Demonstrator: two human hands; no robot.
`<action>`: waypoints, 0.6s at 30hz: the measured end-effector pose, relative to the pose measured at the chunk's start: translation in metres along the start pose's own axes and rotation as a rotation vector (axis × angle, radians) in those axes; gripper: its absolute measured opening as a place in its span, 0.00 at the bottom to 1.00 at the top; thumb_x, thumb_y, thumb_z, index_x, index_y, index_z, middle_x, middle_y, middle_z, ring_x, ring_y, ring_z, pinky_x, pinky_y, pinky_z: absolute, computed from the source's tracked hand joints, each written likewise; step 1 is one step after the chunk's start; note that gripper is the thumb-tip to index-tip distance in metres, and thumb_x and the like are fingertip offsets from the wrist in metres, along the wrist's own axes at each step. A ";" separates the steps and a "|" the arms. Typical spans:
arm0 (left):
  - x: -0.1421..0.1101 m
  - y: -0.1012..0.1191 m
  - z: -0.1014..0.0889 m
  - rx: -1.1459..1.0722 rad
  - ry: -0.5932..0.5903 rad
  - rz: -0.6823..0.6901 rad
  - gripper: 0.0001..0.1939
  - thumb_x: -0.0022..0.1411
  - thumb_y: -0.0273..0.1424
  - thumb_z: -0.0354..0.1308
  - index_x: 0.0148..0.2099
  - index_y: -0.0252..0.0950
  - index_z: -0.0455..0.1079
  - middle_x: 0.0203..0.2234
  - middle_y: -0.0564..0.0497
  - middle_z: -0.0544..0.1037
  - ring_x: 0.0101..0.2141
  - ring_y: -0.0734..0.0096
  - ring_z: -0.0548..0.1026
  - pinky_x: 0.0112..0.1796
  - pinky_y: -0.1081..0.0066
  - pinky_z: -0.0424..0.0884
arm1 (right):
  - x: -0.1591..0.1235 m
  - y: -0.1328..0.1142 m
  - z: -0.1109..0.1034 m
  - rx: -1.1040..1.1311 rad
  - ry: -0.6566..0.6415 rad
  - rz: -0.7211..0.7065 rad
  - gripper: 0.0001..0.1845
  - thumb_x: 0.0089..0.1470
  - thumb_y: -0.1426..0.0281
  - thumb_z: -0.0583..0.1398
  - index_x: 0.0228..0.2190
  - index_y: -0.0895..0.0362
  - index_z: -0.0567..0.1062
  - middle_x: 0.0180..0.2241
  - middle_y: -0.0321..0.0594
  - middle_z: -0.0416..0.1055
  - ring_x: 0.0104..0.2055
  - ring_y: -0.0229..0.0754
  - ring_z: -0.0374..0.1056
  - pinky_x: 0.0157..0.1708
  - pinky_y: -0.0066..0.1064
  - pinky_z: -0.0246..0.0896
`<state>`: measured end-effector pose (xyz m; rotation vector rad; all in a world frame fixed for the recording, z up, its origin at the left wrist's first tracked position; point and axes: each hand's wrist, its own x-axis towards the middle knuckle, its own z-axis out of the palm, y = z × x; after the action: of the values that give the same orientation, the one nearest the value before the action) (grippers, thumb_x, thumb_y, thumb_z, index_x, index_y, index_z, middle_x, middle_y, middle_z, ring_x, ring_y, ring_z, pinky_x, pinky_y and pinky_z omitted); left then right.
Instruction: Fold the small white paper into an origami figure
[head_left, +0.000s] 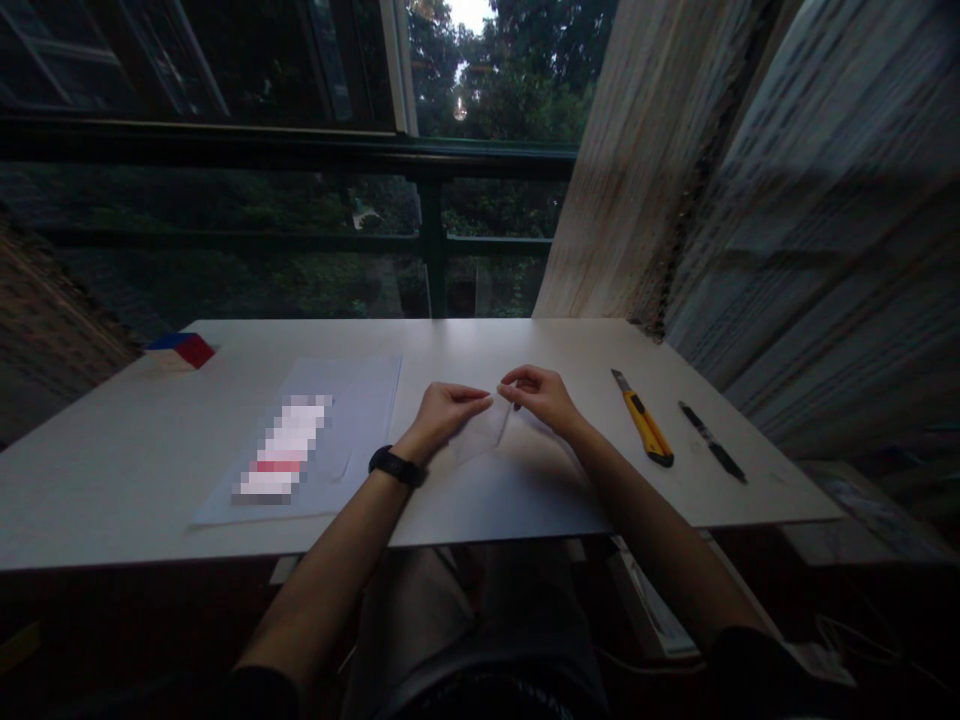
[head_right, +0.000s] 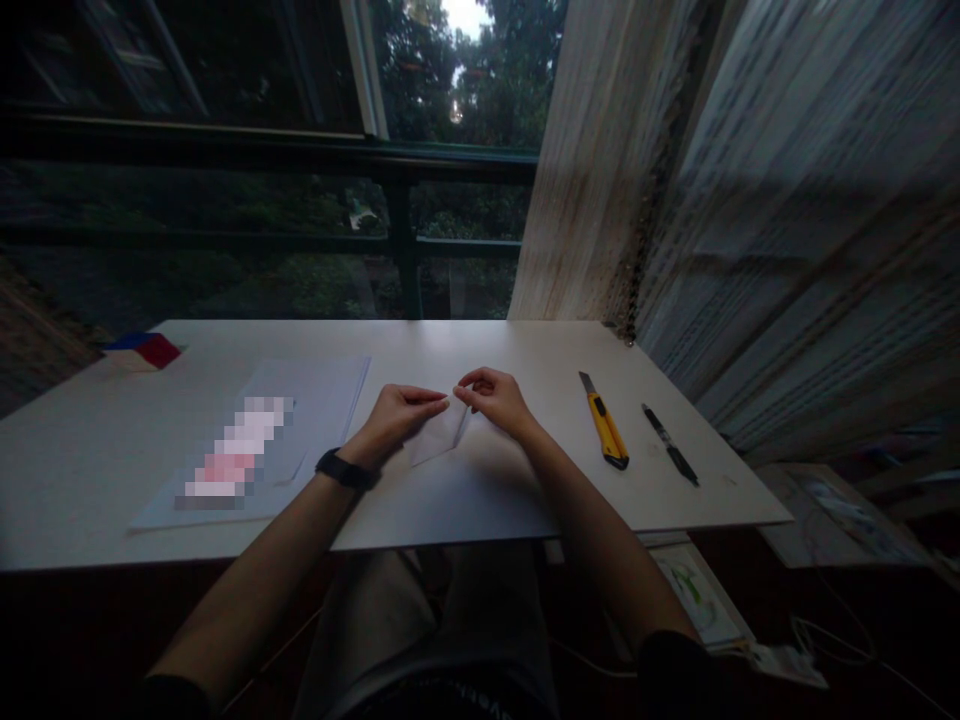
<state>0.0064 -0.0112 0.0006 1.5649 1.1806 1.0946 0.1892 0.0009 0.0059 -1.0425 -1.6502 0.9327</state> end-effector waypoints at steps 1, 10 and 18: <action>0.000 0.000 0.000 -0.001 0.004 0.009 0.18 0.45 0.38 0.64 0.37 0.30 0.77 0.30 0.42 0.79 0.31 0.65 0.75 0.33 0.69 0.69 | 0.001 0.000 -0.001 0.096 -0.001 0.036 0.18 0.37 0.57 0.65 0.26 0.59 0.73 0.19 0.35 0.67 0.21 0.35 0.63 0.22 0.29 0.60; -0.003 -0.003 0.003 0.208 0.072 0.312 0.12 0.54 0.35 0.58 0.39 0.36 0.76 0.33 0.46 0.79 0.33 0.66 0.75 0.36 0.70 0.68 | 0.001 0.005 0.002 0.377 0.081 0.191 0.20 0.33 0.59 0.68 0.28 0.59 0.75 0.25 0.38 0.73 0.26 0.37 0.68 0.29 0.32 0.69; -0.004 -0.003 0.006 0.259 0.119 0.383 0.11 0.56 0.33 0.56 0.41 0.38 0.75 0.33 0.47 0.79 0.33 0.68 0.75 0.35 0.71 0.69 | 0.002 0.003 0.006 0.493 0.045 0.222 0.19 0.34 0.60 0.68 0.27 0.60 0.75 0.24 0.38 0.73 0.26 0.37 0.68 0.29 0.31 0.67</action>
<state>0.0106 -0.0157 -0.0038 2.0086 1.1647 1.3358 0.1837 0.0026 0.0023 -0.9019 -1.1908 1.3678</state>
